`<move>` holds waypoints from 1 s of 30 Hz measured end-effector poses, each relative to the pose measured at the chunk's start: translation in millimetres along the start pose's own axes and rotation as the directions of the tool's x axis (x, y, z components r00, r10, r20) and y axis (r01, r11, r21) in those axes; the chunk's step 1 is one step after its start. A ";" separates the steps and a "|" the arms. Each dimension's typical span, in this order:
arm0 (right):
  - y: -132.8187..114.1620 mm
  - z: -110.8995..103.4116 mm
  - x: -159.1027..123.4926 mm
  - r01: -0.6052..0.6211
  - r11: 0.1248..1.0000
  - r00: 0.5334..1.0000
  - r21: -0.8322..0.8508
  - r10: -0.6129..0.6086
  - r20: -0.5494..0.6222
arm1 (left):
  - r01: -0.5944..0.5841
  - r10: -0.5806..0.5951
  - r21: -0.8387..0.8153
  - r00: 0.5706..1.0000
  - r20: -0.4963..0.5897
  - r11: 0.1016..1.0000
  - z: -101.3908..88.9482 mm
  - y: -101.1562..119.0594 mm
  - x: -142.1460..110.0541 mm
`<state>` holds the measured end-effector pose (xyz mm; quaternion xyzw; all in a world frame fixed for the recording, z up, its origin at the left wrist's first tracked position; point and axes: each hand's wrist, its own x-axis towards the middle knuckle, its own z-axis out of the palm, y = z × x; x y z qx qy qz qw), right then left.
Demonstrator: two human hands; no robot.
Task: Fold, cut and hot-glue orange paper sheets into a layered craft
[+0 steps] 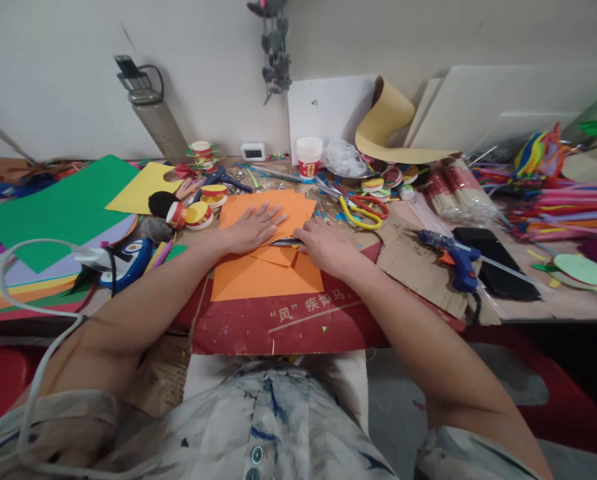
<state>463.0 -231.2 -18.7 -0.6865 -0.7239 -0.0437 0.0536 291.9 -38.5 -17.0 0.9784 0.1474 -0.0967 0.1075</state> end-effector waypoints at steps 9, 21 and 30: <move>3.9 -3.8 -2.8 -0.011 0.999 1.000 0.040 0.010 0.027 | -0.009 0.009 0.012 0.999 -0.035 1.000 -7.4 -19.3 -6.0; -7.1 -6.8 -0.9 0.052 0.998 0.999 -0.033 -0.051 0.008 | -0.011 0.011 0.025 1.000 -0.013 1.000 -0.8 -19.8 -1.9; -17.7 -18.5 2.3 0.061 0.995 0.997 -0.074 -0.058 0.040 | -0.015 0.015 0.003 1.000 -0.010 1.000 -0.4 -20.3 -1.5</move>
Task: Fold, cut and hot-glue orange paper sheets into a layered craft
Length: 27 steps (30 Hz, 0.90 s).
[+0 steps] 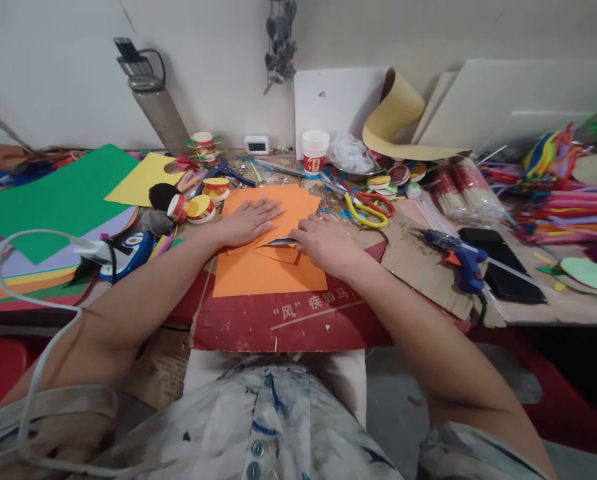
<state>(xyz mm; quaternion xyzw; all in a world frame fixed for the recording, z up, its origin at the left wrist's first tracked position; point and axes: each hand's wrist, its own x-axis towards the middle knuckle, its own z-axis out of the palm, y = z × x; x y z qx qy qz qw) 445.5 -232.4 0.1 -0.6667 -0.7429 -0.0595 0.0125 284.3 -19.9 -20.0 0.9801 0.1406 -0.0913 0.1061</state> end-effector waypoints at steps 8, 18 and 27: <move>-9.5 -0.3 5.4 0.040 0.999 0.999 0.031 -0.040 0.023 | 0.003 -0.003 -0.001 1.000 -0.004 1.000 1.6 -1.5 2.2; -20.4 3.2 14.5 0.074 0.996 0.996 0.040 -0.075 0.037 | -0.008 0.008 0.005 1.000 -0.003 1.000 1.8 -2.7 2.5; -41.6 -3.8 24.5 0.068 0.998 0.993 0.012 -0.069 0.091 | 0.001 -0.001 0.008 1.000 -0.009 1.000 2.9 -2.0 3.7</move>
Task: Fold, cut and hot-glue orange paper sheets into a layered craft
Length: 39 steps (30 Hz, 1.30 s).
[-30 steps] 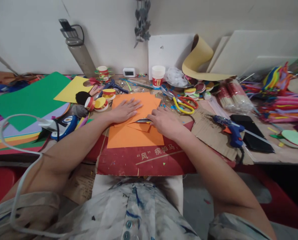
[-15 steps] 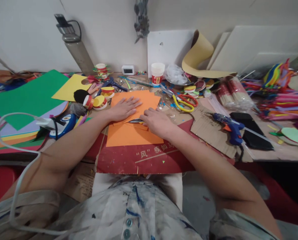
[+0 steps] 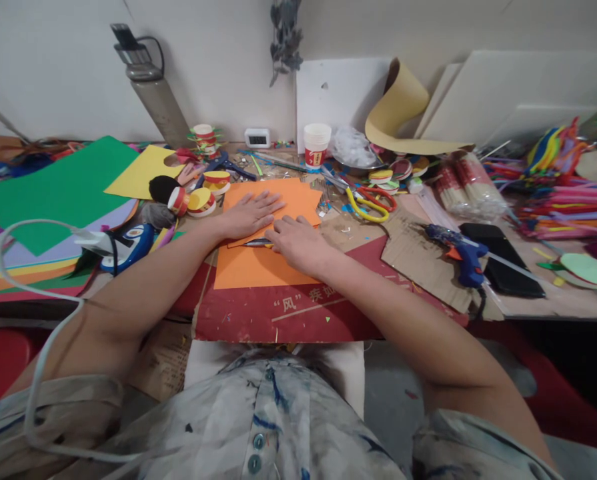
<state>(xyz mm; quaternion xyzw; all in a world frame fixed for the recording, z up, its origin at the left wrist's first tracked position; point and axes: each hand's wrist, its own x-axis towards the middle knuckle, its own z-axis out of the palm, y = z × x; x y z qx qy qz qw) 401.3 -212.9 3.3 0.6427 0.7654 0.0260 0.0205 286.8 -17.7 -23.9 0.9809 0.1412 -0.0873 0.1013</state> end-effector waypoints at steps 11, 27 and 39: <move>-13.4 1.5 5.4 -0.032 0.999 0.999 -0.012 0.033 0.030 | -0.003 0.002 0.016 1.000 0.006 1.000 0.4 -1.7 1.0; -3.4 20.1 -2.3 -0.108 0.984 0.992 0.142 0.116 -0.049 | 0.004 -0.003 0.012 1.000 -0.004 1.000 1.3 -0.1 1.3; -16.0 14.6 9.3 -0.030 0.991 0.999 0.131 0.036 -0.039 | 0.016 -0.016 -0.016 1.000 -0.012 1.000 2.2 0.7 0.3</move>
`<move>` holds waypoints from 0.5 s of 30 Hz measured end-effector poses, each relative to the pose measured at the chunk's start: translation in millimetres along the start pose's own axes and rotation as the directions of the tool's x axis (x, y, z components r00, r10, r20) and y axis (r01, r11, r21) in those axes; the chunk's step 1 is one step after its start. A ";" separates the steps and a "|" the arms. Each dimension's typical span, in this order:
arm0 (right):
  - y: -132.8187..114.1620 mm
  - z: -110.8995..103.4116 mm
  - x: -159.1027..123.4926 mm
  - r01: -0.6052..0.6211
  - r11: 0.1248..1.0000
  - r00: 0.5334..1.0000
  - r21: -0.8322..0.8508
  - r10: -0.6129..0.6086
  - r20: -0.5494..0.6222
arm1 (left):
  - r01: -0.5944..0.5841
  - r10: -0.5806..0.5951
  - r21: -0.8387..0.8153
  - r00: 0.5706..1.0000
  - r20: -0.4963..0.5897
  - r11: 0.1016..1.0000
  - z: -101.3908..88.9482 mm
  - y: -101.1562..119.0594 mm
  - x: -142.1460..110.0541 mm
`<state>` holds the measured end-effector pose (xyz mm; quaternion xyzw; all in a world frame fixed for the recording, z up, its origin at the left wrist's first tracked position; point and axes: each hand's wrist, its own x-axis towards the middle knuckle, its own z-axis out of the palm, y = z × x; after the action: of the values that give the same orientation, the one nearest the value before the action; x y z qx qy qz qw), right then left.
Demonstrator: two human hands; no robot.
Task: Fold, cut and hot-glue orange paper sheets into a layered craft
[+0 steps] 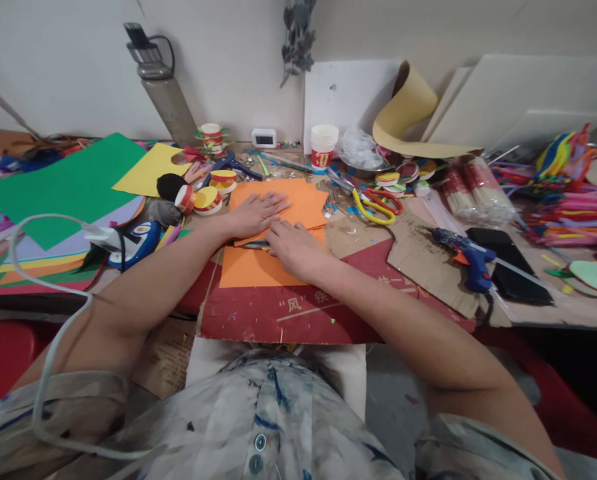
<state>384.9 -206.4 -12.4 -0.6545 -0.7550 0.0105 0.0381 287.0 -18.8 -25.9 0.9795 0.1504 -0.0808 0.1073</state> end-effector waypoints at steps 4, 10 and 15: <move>1.3 3.1 -7.1 0.058 0.998 0.998 0.037 -0.057 -0.025 | -0.005 0.005 0.008 1.000 0.012 1.000 -3.8 4.4 -3.1; 24.3 3.7 -28.3 0.023 0.983 0.987 0.181 0.006 -0.158 | -0.004 0.004 0.039 1.000 0.005 0.999 -1.6 2.9 -1.9; 63.4 1.3 -62.7 -0.143 0.956 0.898 0.254 0.234 -0.374 | -0.023 0.024 0.032 1.000 -0.017 0.999 2.3 -2.2 0.4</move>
<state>456.2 -259.3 -20.6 -0.7048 -0.6580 -0.0361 0.2625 286.3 -17.2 -28.7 0.9834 0.1386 -0.0734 0.0915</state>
